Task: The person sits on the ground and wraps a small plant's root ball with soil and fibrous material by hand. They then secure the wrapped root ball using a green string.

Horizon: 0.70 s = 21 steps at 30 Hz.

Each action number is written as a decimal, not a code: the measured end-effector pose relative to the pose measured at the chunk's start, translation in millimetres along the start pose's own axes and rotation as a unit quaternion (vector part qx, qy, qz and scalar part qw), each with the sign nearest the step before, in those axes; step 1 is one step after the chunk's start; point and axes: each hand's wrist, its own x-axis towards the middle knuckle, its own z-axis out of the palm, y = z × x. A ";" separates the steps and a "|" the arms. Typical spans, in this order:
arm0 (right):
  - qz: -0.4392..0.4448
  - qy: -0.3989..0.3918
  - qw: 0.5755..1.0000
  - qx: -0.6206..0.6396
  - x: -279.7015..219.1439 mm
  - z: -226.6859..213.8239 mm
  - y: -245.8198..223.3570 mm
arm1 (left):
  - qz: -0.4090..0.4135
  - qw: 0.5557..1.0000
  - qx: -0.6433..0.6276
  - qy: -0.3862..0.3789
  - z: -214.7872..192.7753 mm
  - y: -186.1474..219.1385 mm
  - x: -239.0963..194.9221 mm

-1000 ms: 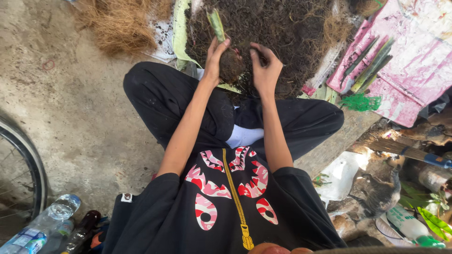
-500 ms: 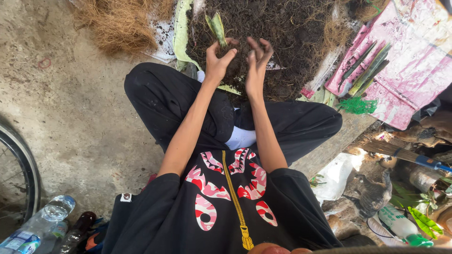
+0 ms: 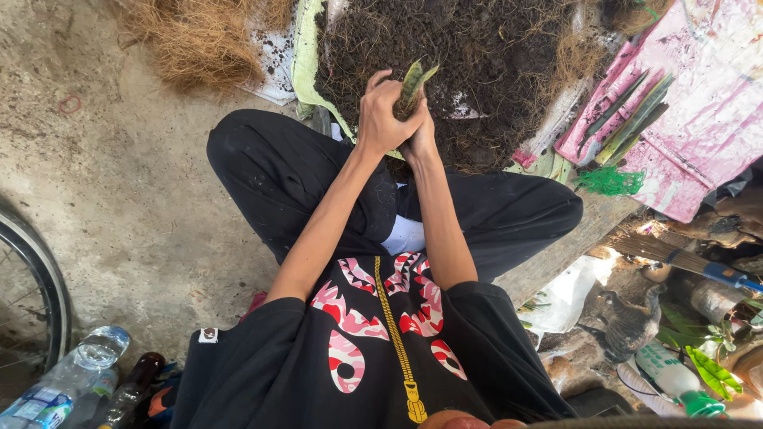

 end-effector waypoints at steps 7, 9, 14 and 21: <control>-0.065 0.018 0.995 -0.072 -5.3 16.6 -7.3 | -0.038 0.997 -0.006 0.070 11.4 -19.4 3.7; -0.041 -0.053 0.986 -0.150 -8.7 12.1 -19.2 | -0.135 0.987 -0.050 0.066 10.8 -31.9 7.4; -0.102 0.018 0.834 -0.542 12.9 -23.9 -53.6 | -0.199 0.931 -0.279 0.122 13.8 -55.4 4.2; -0.251 0.117 0.628 -0.727 55.1 -40.5 -55.2 | -0.181 0.902 -0.354 0.168 15.3 -62.1 -2.3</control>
